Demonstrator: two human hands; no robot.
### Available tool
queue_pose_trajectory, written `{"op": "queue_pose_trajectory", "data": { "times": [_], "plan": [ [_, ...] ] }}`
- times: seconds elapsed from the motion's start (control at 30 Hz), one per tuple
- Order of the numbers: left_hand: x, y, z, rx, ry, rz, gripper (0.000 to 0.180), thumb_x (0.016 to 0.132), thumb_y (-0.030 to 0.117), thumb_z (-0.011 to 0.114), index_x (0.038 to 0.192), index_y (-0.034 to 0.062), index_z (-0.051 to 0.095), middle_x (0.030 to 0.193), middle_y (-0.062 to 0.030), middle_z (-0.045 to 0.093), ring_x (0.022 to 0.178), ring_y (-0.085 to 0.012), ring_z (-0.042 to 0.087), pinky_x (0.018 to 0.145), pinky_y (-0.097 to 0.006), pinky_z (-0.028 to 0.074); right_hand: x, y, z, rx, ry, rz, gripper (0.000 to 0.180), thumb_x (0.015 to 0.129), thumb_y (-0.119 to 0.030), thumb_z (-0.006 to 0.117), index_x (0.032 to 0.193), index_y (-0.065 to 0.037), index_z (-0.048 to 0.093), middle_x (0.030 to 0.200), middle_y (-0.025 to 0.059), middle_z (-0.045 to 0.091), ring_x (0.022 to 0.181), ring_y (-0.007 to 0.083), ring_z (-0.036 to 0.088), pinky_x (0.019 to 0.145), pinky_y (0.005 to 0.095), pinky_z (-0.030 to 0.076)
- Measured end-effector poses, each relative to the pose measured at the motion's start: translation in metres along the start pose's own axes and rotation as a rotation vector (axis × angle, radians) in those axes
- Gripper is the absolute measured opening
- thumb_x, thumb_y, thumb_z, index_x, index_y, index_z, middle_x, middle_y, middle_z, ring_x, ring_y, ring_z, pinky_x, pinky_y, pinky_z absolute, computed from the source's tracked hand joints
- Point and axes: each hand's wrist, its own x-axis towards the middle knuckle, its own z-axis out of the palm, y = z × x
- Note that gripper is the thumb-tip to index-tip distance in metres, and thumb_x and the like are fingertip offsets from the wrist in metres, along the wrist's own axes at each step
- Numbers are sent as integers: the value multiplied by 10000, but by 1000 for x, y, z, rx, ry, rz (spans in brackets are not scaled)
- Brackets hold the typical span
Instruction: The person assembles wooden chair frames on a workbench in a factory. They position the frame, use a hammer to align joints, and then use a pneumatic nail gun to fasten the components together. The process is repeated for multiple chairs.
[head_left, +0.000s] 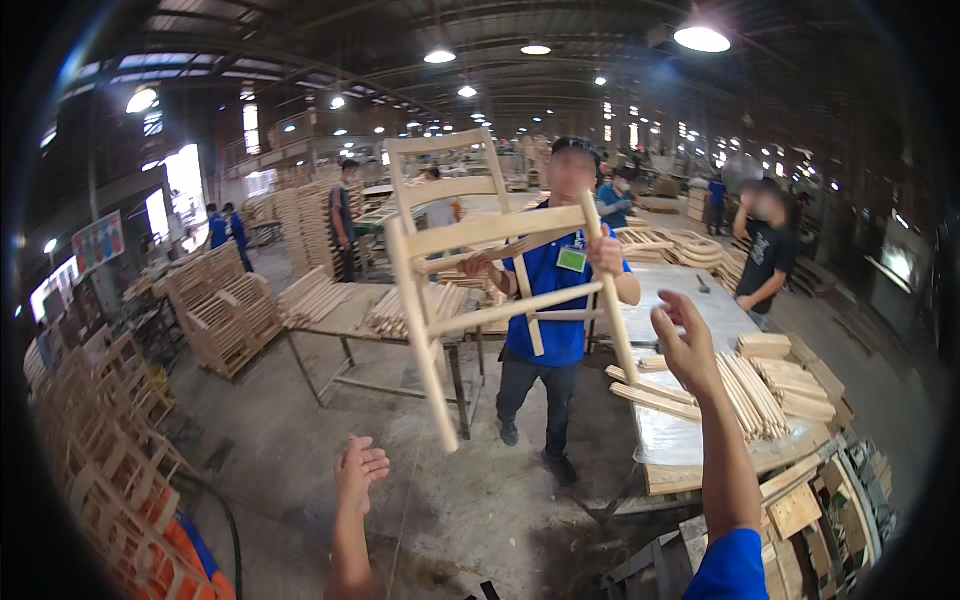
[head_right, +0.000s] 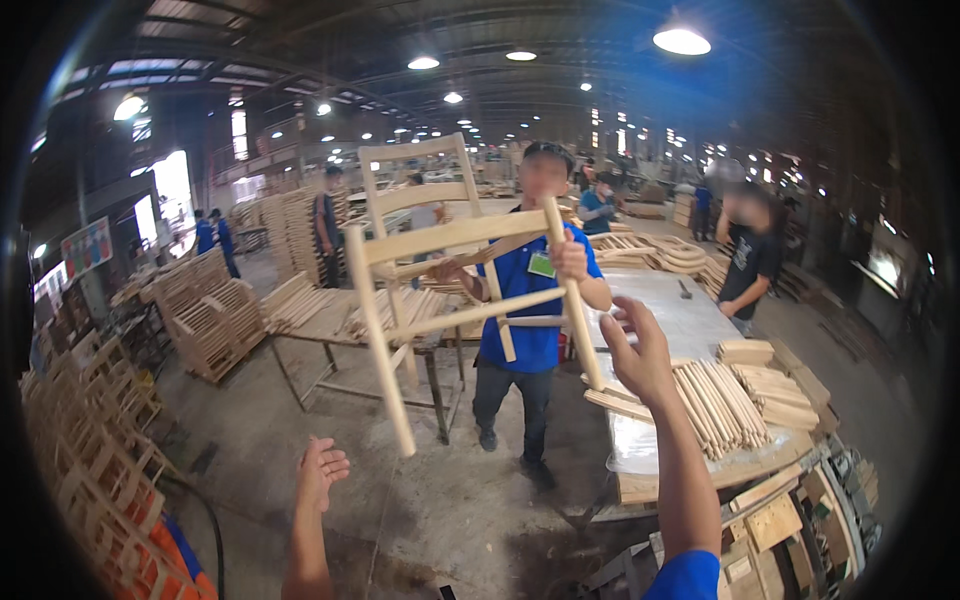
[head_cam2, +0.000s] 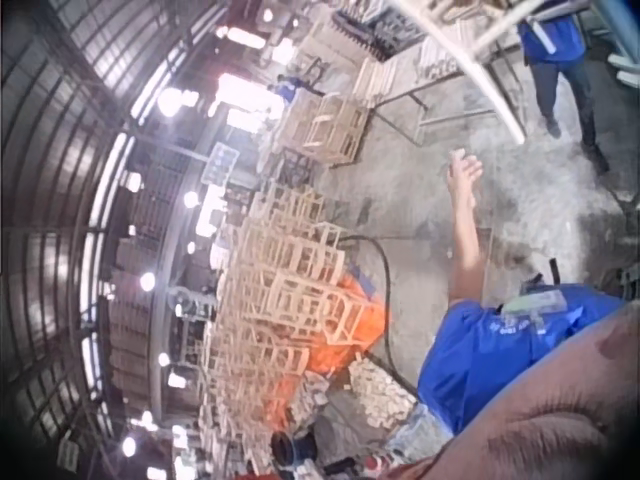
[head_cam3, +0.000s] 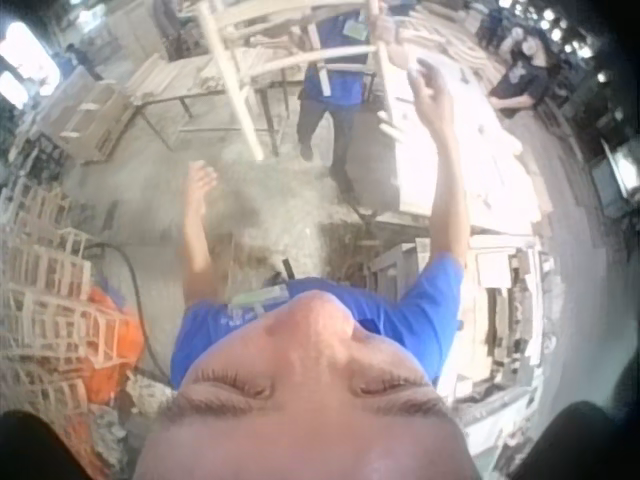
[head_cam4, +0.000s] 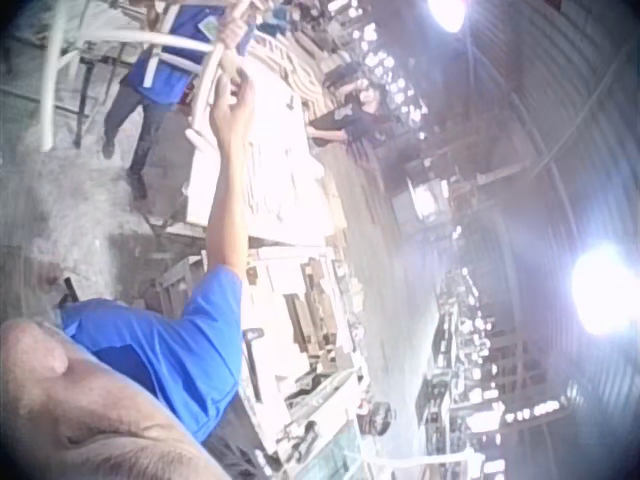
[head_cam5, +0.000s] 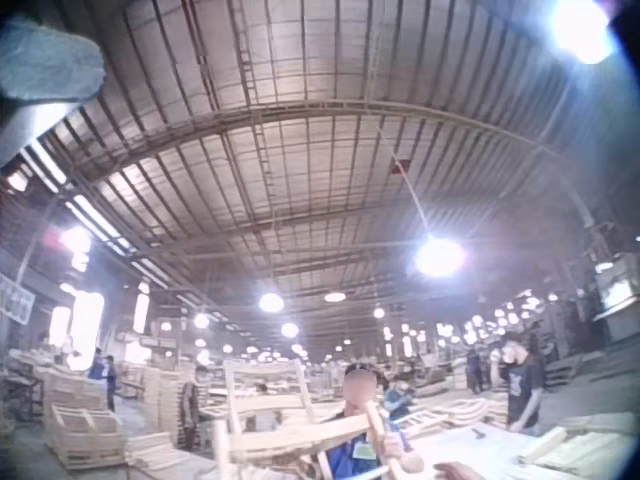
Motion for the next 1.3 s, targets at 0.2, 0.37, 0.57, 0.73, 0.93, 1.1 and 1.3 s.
{"op": "queue_pose_trajectory", "data": {
  "times": [0.2, 0.37, 0.57, 0.73, 0.93, 1.1, 1.3],
  "plan": [
    [110, 32, 51, -262, -304, -143, 904, 1033, 715, 407, 1458, -82, 446, 1297, -282, 635, 1142, -344, 653, 978, -459, 545, 91, 68, -1, 268, 7, 531, 600, 1051, -591, 525, 1338, -70, 603, 1106, 83, 673, 978, 186, 627, 811, 349, 506],
    [187, 65, 40, -239, -597, -100, 975, 1001, 752, 416, 1512, -77, 379, 1423, -314, 558, 1240, -414, 616, 1077, -516, 498, 112, 100, 59, 599, -239, 814, 728, 1054, -648, 454, 1404, -12, 513, 1174, 213, 668, 989, 293, 667, 865, 439, 544],
    [222, 116, 74, -567, -693, -344, 764, 1042, 629, 463, 1401, -41, 528, 1208, -273, 690, 862, -288, 748, 777, -422, 648, 106, 114, 116, 555, -551, 895, 758, 1030, -661, 482, 1430, -18, 520, 1238, 208, 684, 1077, 305, 676, 991, 422, 526],
    [256, 109, 13, -367, -581, -206, 441, 1039, 349, 567, 1214, -54, 594, 962, -134, 679, 714, -146, 650, 552, -248, 557, 109, 92, 166, 730, -971, 700, 657, 1064, -552, 513, 1369, 29, 545, 1189, 213, 703, 1058, 299, 724, 881, 406, 618],
    [243, 84, -28, -436, -578, -405, 390, 960, 247, 639, 1232, -24, 573, 957, -82, 624, 660, -125, 568, 529, -290, 486, 106, -11, 207, 555, -738, 1027, 603, 1058, -575, 528, 1230, -1, 593, 970, 168, 690, 686, 177, 670, 551, 302, 571],
    [239, 81, -38, -446, -600, -292, 420, 968, 253, 641, 1275, -14, 535, 963, -65, 604, 660, -110, 563, 519, -259, 468, 90, -29, 215, 552, -656, 1111, 498, 1009, -427, 677, 1253, -9, 562, 917, 55, 624, 641, 81, 593, 520, 212, 491],
    [202, 60, -39, -451, -607, -237, 536, 967, 256, 652, 1383, -44, 495, 941, -81, 578, 650, -100, 541, 513, -262, 468, 50, -28, 178, 559, -669, 1168, 401, 986, -389, 704, 1203, -78, 572, 887, 16, 582, 661, 89, 538, 538, 284, 522]
  ]
}}
